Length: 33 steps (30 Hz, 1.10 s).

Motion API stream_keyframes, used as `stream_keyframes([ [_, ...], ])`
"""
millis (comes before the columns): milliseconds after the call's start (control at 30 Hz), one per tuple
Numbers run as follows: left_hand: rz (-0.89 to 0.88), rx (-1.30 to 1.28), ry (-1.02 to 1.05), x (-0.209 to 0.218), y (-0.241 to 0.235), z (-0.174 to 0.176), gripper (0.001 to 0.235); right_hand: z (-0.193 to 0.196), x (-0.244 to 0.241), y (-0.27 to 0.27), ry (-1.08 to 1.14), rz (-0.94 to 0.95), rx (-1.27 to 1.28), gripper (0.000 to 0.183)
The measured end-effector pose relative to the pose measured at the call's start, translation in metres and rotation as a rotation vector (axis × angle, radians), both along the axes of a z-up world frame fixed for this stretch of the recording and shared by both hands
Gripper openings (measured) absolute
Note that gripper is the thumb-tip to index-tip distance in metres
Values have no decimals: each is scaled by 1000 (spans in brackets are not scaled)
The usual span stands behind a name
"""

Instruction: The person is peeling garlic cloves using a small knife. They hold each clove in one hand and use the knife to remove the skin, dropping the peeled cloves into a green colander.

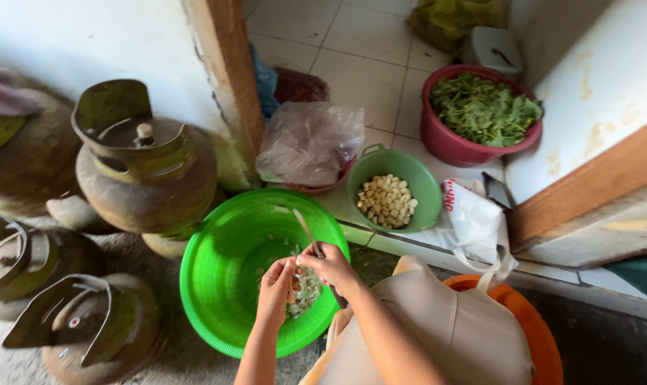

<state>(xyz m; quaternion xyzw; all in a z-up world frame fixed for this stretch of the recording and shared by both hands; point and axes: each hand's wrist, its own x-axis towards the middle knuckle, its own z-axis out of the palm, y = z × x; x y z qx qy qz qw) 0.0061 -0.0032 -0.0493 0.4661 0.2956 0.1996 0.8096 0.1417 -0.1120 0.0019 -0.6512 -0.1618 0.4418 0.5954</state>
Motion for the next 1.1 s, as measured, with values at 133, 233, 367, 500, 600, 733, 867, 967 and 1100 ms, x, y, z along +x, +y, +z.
stream_keyframes([
  [133, 5, -207, -74, 7, -6, 3, 28, 7, 20, -6, 58, -442, 173, 13],
  [233, 14, -278, -90, 6, -8, 1, 32, 16, 49, -18, 1, -815, 279, 15],
  [367, 61, -351, -123, 4, -6, -6, 34, 27, 72, -27, -108, -966, 378, 38],
  [500, 102, -352, -185, 4, -1, -12, 33, 20, 43, -15, -116, -641, 278, 24],
  [600, 173, -345, -227, 6, 2, -18, 33, 13, 13, -3, -441, -106, 308, 18],
  [733, 213, -323, -239, 5, 7, -22, 34, 9, -22, 8, -480, 165, 188, 26],
  [867, 199, -244, -205, 1, 6, -21, 34, 10, -29, 7, -574, 161, 133, 32],
  [967, 224, -189, -209, 2, 4, -18, 34, 9, -27, 3, -551, 176, 104, 31],
  [1100, 279, -204, -202, 2, 4, -10, 33, 6, -27, 4, -610, 201, 105, 27],
])
